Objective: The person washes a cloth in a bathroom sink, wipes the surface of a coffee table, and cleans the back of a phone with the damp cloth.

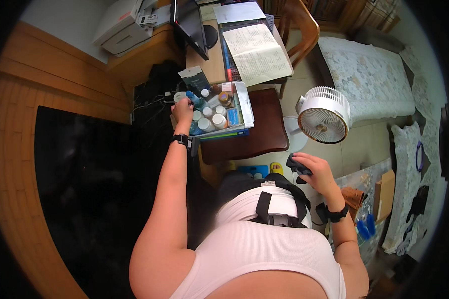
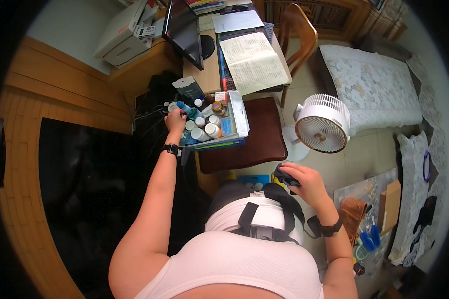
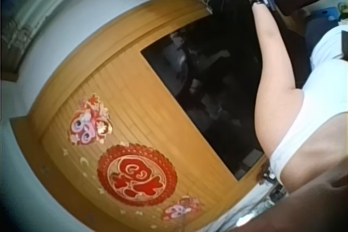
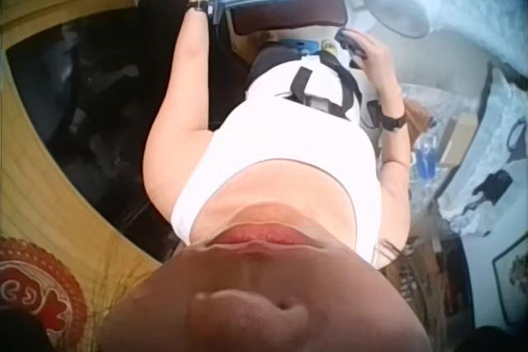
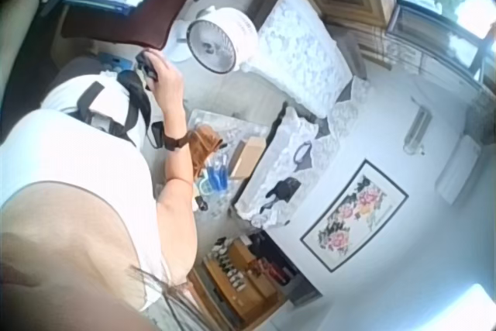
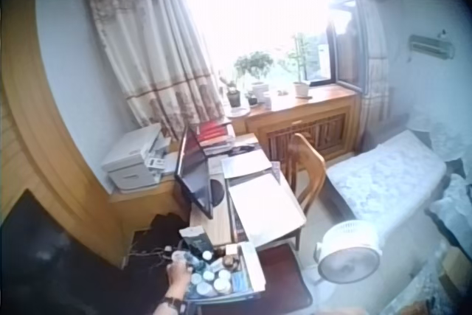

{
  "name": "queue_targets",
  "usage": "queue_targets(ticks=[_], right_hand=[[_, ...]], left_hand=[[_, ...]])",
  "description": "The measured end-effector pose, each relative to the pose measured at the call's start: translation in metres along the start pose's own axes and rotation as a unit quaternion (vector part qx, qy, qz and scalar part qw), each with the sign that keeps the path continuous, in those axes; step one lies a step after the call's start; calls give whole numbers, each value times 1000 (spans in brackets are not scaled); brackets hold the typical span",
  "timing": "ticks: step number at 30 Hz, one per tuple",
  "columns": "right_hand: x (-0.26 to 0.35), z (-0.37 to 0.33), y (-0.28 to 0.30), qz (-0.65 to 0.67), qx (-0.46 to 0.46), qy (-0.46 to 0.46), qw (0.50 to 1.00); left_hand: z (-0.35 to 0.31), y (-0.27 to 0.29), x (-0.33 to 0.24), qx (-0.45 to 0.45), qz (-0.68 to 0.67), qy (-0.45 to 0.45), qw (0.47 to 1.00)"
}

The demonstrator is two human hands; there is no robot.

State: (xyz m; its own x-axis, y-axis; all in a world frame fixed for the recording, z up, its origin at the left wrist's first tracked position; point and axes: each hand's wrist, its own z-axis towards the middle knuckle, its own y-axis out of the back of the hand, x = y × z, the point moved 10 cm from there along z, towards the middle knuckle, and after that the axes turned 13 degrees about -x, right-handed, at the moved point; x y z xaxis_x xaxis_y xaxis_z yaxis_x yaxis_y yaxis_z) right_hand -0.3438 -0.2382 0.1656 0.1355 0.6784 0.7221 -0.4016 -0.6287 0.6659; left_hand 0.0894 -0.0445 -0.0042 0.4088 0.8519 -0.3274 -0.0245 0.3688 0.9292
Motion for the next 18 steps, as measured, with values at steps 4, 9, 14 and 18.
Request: queue_targets(ticks=[4, 9, 14, 18], right_hand=[[-2, -2, 2, -2, -14, 0, 1000], [8, 4, 4, 10, -9, 9, 1000], [12, 15, 16, 51, -54, -22, 997], [28, 42, -2, 120, 7, -94, 988]], left_hand=[[-8, 34, -16, -99, 28, -53, 993], [-5, 36, 3, -87, 26, -75, 993], [-36, 95, -31, -163, 39, -83, 982], [-105, 113, -71, 52, -270, -51, 960]])
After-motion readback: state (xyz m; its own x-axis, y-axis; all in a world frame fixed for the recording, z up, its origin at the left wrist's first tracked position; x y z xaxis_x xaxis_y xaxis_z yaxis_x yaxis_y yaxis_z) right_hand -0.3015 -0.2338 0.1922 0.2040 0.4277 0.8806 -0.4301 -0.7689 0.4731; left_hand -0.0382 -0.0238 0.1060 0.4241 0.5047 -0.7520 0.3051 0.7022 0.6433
